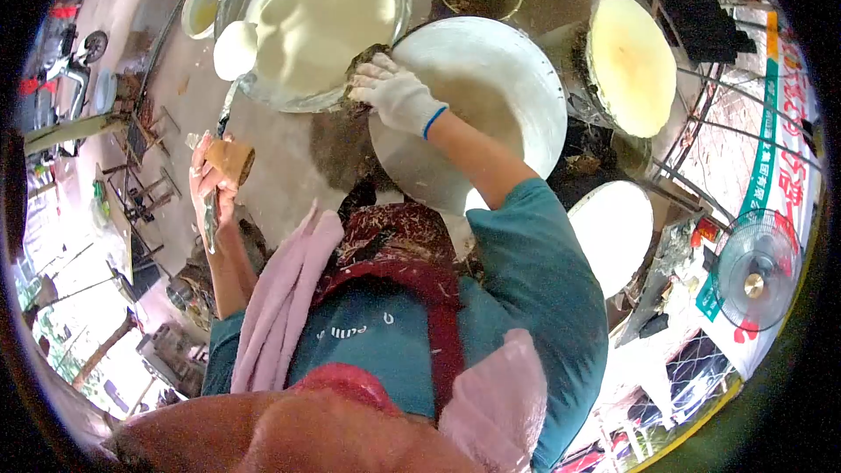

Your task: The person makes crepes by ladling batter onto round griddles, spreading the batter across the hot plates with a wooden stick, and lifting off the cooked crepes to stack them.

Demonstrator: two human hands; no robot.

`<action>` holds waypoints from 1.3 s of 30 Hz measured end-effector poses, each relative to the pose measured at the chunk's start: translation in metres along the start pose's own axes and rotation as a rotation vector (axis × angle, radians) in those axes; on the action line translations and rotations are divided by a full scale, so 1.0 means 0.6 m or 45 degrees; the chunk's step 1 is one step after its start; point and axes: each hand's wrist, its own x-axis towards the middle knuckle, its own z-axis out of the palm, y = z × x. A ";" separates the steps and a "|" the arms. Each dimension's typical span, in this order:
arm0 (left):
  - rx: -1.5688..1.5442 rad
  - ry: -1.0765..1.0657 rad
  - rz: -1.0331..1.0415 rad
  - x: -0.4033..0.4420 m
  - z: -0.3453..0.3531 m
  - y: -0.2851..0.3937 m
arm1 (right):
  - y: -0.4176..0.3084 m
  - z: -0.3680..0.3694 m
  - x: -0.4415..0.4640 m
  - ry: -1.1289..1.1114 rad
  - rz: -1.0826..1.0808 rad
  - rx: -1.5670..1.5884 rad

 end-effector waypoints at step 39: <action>0.102 -0.350 -0.665 0.193 0.010 -0.009 | -0.720 0.118 -0.779 0.999 2.161 -0.990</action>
